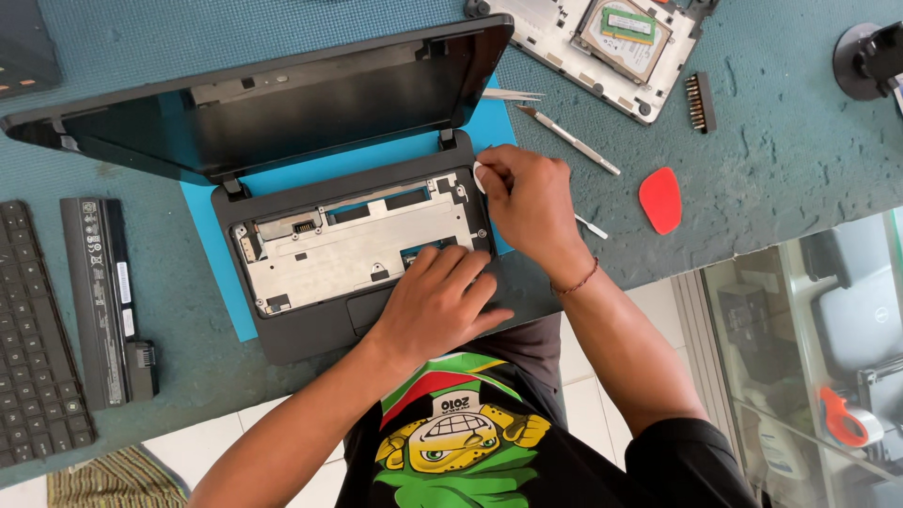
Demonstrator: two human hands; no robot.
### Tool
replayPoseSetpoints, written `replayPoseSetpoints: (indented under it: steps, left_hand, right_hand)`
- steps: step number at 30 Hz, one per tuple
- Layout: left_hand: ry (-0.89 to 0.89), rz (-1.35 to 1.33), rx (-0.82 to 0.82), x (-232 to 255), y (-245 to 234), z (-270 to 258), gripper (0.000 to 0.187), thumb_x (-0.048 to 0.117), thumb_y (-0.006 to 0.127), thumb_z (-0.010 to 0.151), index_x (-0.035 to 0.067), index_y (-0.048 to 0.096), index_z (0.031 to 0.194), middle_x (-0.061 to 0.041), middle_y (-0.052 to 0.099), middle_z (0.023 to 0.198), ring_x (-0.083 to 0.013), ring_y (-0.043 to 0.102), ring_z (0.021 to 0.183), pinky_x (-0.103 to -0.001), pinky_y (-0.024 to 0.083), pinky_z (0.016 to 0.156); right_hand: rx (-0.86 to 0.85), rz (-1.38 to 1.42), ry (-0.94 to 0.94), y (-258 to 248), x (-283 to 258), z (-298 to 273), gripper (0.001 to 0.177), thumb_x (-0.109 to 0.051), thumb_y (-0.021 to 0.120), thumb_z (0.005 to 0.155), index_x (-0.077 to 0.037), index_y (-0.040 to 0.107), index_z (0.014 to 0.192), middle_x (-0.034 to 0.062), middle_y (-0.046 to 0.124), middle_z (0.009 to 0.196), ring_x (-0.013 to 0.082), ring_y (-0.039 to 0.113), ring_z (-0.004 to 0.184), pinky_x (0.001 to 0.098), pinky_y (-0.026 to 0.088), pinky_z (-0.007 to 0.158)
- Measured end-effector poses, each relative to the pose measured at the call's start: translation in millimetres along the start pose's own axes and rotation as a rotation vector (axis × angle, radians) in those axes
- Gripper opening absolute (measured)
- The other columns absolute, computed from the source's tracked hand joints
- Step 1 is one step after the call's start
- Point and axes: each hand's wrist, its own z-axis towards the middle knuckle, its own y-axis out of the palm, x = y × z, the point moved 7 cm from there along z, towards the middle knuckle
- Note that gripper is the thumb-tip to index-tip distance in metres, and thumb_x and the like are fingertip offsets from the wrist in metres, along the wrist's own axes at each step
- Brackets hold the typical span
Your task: The person works on a disassembled laptop placed on a blue mat, using a screwdriver to tighten screws into the internal metal chassis. The person also uses their hands to align and press down a black plastic cover onto the laptop's base.
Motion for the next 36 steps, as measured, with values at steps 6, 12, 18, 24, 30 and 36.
replayPoseSetpoints:
  steps: [6,12,18,24,30,36]
  left_hand:
    - [0.007,-0.010,-0.056,-4,3,-1,0.032,0.032,0.074,0.077,0.007,0.057,0.086,-0.012,0.055,0.094,-0.0294,0.054,0.082,-0.038,0.039,0.063]
    - [-0.011,-0.114,-0.103,-10,-4,-4,0.022,0.021,0.069,0.077,0.006,0.060,0.092,-0.012,0.055,0.094,-0.0309,0.055,0.086,-0.038,0.043,0.067]
    - [-0.037,-0.191,-0.088,-14,1,-8,0.024,0.022,0.066,0.080,0.005,0.062,0.097,-0.012,0.057,0.096,-0.0318,0.056,0.087,-0.039,0.045,0.068]
    - [-0.064,-0.241,-0.059,-14,-4,-4,0.022,0.023,0.067,0.082,0.006,0.060,0.095,-0.010,0.057,0.091,-0.0287,0.056,0.083,-0.038,0.048,0.071]
    - [-0.073,-0.221,-0.058,-14,-2,-3,0.026,0.024,0.068,0.080,0.008,0.058,0.097,-0.008,0.056,0.091,-0.0272,0.057,0.083,-0.038,0.049,0.071]
    - [-0.040,-0.213,-0.038,-13,-2,-1,0.021,0.017,0.068,0.073,0.008,0.054,0.086,-0.010,0.056,0.090,-0.0295,0.056,0.081,-0.039,0.047,0.068]
  right_hand:
    - [0.017,0.038,-0.056,-14,-14,-5,0.013,-0.002,0.067,0.083,-0.008,0.071,0.094,0.0069,0.068,0.070,0.0243,0.067,0.057,0.0348,0.054,0.048]
    - [-0.097,0.019,0.003,-35,-12,-69,0.025,-0.008,0.069,0.077,-0.003,0.070,0.101,0.0148,0.068,0.075,0.0349,0.067,0.073,0.0406,0.055,0.059]
    - [-0.177,0.325,0.189,-38,-8,-117,0.030,-0.002,0.064,0.082,-0.003,0.066,0.112,0.0094,0.068,0.060,0.0196,0.069,0.046,0.0257,0.053,0.040]
    - [-0.033,0.762,0.425,-1,17,-151,0.027,0.006,0.060,0.083,0.010,0.061,0.110,0.0219,0.071,0.081,0.0247,0.068,0.044,0.0314,0.059,0.041]
    - [0.036,0.695,0.412,0,18,-152,0.021,0.002,0.062,0.085,0.007,0.065,0.106,0.0194,0.068,0.060,0.0224,0.067,0.041,0.0270,0.055,0.039]
    - [-0.014,0.535,0.359,-20,6,-122,0.013,0.004,0.066,0.079,0.004,0.071,0.091,0.0185,0.065,0.057,0.0199,0.064,0.038,0.0248,0.052,0.035]
